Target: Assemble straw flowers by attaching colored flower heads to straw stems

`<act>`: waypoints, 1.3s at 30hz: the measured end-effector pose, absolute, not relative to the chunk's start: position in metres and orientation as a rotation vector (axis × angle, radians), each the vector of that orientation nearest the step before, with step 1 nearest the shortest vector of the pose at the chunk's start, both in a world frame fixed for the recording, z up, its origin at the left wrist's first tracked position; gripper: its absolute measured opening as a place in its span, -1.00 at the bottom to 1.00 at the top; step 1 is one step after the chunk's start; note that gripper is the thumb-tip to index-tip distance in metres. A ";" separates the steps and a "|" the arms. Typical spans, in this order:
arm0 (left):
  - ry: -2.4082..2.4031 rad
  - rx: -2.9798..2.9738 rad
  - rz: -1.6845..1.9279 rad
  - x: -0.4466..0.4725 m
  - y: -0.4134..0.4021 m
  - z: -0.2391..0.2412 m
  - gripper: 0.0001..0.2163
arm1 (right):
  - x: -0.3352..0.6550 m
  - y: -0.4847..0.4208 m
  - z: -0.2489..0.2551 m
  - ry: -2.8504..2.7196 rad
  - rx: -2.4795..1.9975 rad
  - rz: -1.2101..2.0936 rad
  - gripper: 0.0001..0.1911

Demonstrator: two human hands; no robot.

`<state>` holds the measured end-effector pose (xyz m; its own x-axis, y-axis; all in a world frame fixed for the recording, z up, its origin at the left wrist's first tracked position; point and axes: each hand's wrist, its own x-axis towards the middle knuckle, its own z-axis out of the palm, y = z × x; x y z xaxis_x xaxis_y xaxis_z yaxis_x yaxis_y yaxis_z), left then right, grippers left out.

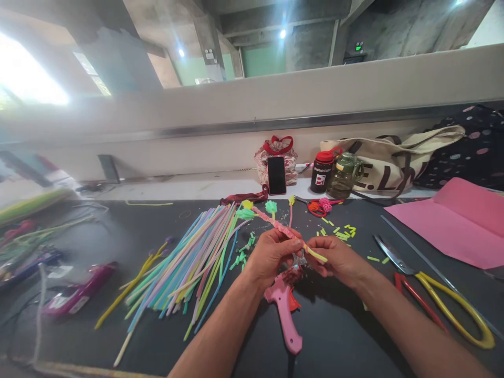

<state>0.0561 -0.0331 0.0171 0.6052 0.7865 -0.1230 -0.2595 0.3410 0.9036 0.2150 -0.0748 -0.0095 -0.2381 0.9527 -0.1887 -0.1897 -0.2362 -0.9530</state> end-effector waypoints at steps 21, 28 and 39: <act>0.789 1.245 0.790 0.060 -0.045 0.028 -0.86 | 0.205 -0.073 -0.016 -1.032 -1.026 1.592 -0.72; 0.816 1.418 0.634 0.052 -0.039 0.028 -0.93 | 0.210 -0.074 -0.009 -1.157 -1.215 1.480 -0.80; 1.045 1.583 0.666 0.055 -0.034 0.010 -0.98 | 0.201 -0.078 -0.005 -1.214 -1.319 1.256 -0.82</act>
<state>0.0545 -0.0340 0.0100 0.4586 0.8831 -0.0988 0.2837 -0.0401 0.9581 0.2007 -0.0779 -0.0049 -0.0062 0.9956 -0.0940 0.0601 -0.0935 -0.9938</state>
